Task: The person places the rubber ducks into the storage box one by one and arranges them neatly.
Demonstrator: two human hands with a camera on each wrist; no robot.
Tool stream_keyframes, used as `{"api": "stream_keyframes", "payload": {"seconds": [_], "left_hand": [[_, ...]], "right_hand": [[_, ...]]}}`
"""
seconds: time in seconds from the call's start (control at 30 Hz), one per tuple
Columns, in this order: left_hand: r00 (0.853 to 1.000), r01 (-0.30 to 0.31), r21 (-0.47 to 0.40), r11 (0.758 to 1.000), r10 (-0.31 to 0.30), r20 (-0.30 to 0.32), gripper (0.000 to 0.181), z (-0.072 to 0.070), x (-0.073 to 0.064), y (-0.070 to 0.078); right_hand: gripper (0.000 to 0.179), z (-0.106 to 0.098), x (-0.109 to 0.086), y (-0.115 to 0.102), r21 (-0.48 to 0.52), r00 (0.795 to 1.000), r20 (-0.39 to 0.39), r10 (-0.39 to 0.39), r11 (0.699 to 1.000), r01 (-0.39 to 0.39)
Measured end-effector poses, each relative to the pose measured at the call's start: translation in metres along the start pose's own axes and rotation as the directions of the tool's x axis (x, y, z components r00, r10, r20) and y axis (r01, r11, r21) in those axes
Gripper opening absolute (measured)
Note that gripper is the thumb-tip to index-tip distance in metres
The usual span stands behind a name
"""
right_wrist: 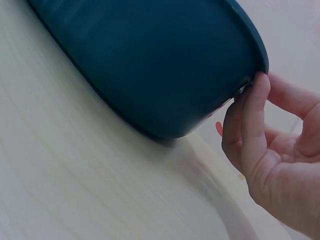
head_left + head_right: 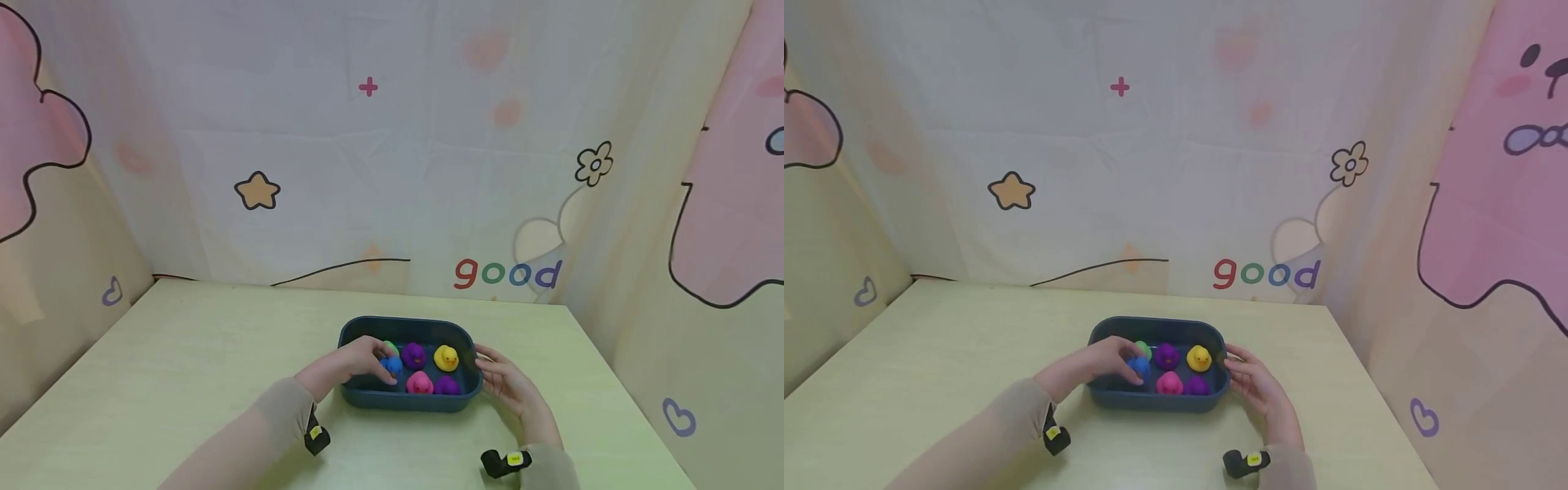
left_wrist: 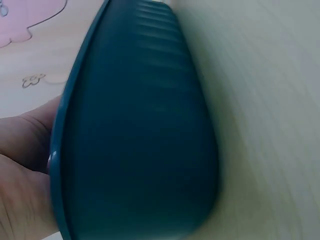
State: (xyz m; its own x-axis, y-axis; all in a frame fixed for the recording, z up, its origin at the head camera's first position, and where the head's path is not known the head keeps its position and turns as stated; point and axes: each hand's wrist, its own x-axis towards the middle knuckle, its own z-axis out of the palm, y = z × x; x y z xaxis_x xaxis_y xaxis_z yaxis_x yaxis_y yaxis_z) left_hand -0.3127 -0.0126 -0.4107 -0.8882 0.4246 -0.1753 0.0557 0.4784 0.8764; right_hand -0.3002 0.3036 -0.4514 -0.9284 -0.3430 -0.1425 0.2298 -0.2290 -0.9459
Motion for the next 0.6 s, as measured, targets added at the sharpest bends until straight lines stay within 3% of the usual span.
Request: {"api": "stream_keyframes", "payload": {"seconds": [0.2, 0.6], "left_hand": [[0.999, -0.035, 0.096, 0.995, 0.038, -0.027, 0.031, 0.007, 0.000, -0.001], [0.996, -0.029, 0.243, 0.970, 0.049, -0.074, 0.026, 0.016, 0.001, 0.000]], "right_hand": [[0.054, -0.001, 0.001, 0.000, -0.001, 1.000, -0.006, 0.005, 1.000, -0.005], [0.053, -0.001, 0.001, 0.001, -0.005, 1.000, 0.011, -0.004, 1.000, 0.004]]}}
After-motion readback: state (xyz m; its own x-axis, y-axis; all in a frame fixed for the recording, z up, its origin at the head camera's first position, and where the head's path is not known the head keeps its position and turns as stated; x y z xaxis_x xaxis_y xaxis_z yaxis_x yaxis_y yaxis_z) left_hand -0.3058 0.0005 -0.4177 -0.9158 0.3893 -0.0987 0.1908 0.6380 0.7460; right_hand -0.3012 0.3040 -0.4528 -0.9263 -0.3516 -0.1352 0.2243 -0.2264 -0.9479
